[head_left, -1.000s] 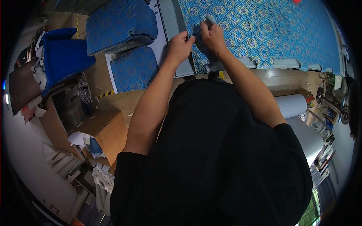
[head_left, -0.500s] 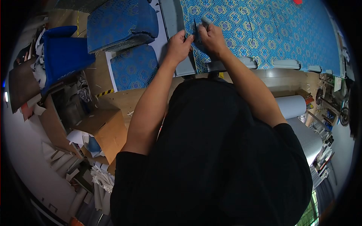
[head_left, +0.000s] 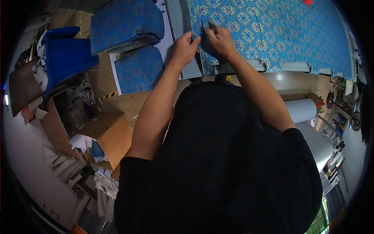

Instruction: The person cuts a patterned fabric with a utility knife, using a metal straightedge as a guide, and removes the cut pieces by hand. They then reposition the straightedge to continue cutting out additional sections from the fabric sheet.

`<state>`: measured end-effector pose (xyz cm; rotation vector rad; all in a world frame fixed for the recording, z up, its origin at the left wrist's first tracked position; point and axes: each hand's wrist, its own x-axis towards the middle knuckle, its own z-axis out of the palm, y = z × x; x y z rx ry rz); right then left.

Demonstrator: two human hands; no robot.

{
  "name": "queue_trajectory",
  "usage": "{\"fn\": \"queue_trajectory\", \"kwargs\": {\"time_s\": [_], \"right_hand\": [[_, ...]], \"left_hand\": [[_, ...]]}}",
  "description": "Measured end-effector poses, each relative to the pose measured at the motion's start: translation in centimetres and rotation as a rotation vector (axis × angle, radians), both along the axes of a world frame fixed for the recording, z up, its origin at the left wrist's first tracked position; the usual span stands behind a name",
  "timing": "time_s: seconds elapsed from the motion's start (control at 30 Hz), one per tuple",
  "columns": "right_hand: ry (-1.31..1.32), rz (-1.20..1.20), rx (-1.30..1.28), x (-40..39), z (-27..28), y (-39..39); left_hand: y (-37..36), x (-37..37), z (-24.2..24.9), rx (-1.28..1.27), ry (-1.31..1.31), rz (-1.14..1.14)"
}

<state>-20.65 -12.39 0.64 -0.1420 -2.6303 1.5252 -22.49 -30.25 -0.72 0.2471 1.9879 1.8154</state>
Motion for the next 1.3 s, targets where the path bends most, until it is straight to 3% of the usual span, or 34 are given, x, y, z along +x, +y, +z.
{"fn": "queue_trajectory", "kwargs": {"time_s": [0.23,0.4,0.47,0.5,0.67,1.3], "right_hand": [[0.026,0.051,0.124,-0.3,-1.3,0.1],[0.018,-0.131,-0.201,-0.3,-2.1,0.5],[0.028,-0.098,-0.160,-0.2,-1.8,0.6],[0.033,-0.068,-0.118,0.0,-1.3,0.6],[0.006,-0.029,-0.066,0.0,-0.7,0.3],[0.004,0.064,0.148,-0.5,-0.7,-0.2]], "left_hand": [[-0.1,-0.1,-0.2,-0.002,-0.010,-0.006],[-0.3,0.1,0.6,0.016,-0.061,-0.061],[-0.6,0.2,0.7,-0.275,0.203,-0.159],[-0.6,0.6,0.7,-0.277,0.202,-0.158],[-0.1,1.6,0.2,-0.093,0.078,-0.045],[-0.4,1.3,0.0,0.042,0.033,-0.027]]}}
